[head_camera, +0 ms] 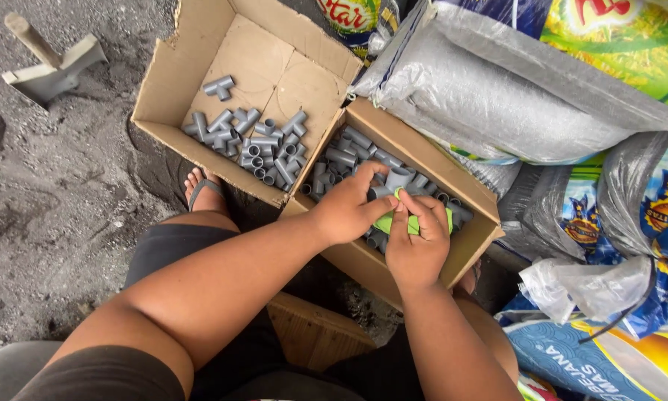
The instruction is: Cleaning PVC pipe fittings with a cloth and transferring them between boxes.
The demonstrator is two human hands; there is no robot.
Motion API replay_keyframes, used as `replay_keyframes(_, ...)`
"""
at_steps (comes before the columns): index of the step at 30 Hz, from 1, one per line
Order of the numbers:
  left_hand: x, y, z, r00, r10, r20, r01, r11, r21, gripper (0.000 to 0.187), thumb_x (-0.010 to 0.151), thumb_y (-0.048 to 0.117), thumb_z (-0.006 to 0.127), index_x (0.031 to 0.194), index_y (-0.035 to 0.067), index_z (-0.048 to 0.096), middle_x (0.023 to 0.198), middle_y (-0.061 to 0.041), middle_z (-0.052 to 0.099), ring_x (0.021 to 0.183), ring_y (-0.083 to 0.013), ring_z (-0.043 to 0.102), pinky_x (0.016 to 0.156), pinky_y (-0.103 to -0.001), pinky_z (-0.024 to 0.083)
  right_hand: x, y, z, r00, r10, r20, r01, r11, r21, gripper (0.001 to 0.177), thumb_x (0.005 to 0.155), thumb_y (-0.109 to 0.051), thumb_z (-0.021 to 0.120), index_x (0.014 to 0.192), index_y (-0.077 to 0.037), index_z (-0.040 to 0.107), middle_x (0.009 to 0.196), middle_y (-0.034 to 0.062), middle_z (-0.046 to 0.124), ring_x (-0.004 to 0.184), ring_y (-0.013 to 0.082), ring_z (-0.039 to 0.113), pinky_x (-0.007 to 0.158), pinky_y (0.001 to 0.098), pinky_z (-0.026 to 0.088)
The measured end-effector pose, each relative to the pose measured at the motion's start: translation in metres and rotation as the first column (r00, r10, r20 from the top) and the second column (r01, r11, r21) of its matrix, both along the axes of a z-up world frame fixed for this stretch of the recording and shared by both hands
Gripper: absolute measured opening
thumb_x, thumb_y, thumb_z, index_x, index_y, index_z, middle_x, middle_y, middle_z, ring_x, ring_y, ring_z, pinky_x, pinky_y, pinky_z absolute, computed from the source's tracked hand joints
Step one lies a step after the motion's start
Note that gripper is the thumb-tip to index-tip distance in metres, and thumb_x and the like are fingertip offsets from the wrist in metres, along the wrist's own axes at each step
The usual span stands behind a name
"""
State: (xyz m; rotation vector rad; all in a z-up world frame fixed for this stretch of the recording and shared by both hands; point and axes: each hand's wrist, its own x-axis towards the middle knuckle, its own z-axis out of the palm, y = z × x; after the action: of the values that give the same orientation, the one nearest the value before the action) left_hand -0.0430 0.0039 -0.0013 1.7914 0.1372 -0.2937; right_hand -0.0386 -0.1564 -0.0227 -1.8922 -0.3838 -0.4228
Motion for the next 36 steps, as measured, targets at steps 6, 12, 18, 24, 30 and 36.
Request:
replay_keyframes(6,-0.008,-0.016,0.000,0.996,0.081,0.026,-0.081,0.997,-0.011,0.047,0.099,0.039,0.061,0.131,0.006,0.056,0.091,-0.017,0.074,0.086,-0.0311,0.075,0.071,-0.042,0.061,-0.002,-0.006,-0.003,0.984,-0.075,0.160,0.087,0.994,-0.066,0.026,0.095,0.000,0.071,0.118,-0.010,0.078,0.115,0.0062,0.060,0.105,0.0228,0.063,0.094,0.0329,0.053)
replay_keyframes(12,-0.016,-0.023,0.004,0.909,0.384,-0.164,-0.413,0.884,-0.218,0.042,0.105,0.035,0.053,0.132,0.004,0.059,0.084,-0.014,0.073,0.073,-0.0179,0.072,0.065,-0.033,0.062,-0.021,-0.004,-0.008,0.969,0.247,0.014,-0.223,0.900,-0.375,0.064,0.102,-0.020,0.050,0.162,-0.006,0.032,0.171,0.0156,0.024,0.155,0.0489,-0.006,0.123,0.0597,-0.001)
replay_keyframes(18,-0.023,-0.035,0.024,0.901,0.400,-0.166,-0.411,0.911,-0.032,0.042,0.100,0.039,0.059,0.126,0.007,0.066,0.083,-0.009,0.077,0.080,-0.0211,0.075,0.069,-0.035,0.059,-0.005,-0.015,-0.012,0.978,0.206,-0.013,-0.179,0.816,-0.550,0.104,0.077,-0.013,0.066,0.166,-0.007,0.012,0.175,0.0113,0.007,0.156,0.0461,-0.011,0.124,0.0606,-0.002)
replay_keyframes(24,-0.013,-0.020,0.008,0.921,0.368,-0.129,-0.374,0.927,-0.023,0.043,0.106,0.038,0.048,0.129,0.006,0.064,0.078,-0.012,0.074,0.074,-0.0235,0.073,0.063,-0.037,0.059,-0.024,-0.001,0.007,0.969,0.232,-0.089,-0.234,0.725,-0.648,0.105,0.073,-0.015,0.069,0.163,-0.001,0.017,0.174,0.0167,0.007,0.155,0.0476,-0.010,0.124,0.0603,0.000)
replay_keyframes(30,-0.005,-0.030,-0.017,0.964,0.257,0.076,-0.256,0.966,-0.023,0.043,0.107,0.038,0.047,0.127,0.003,0.062,0.082,-0.024,0.072,0.076,-0.0398,0.072,0.060,-0.044,0.056,-0.002,-0.012,-0.009,0.992,0.125,-0.035,-0.119,0.766,-0.631,0.110,0.073,-0.020,0.073,0.165,-0.005,0.015,0.174,0.0135,0.010,0.156,0.0479,-0.006,0.123,0.0627,0.001)
replay_keyframes(36,0.014,-0.016,-0.027,0.975,0.214,0.061,-0.202,0.966,-0.161,0.040,0.110,0.031,0.039,0.130,0.002,0.058,0.084,-0.024,0.070,0.078,-0.0343,0.070,0.065,-0.043,0.056,0.001,-0.004,-0.013,0.981,0.191,-0.041,-0.168,0.715,-0.679,0.110,0.069,-0.022,0.076,0.162,-0.001,0.022,0.173,0.0157,0.013,0.156,0.0494,-0.004,0.122,0.0656,0.000)
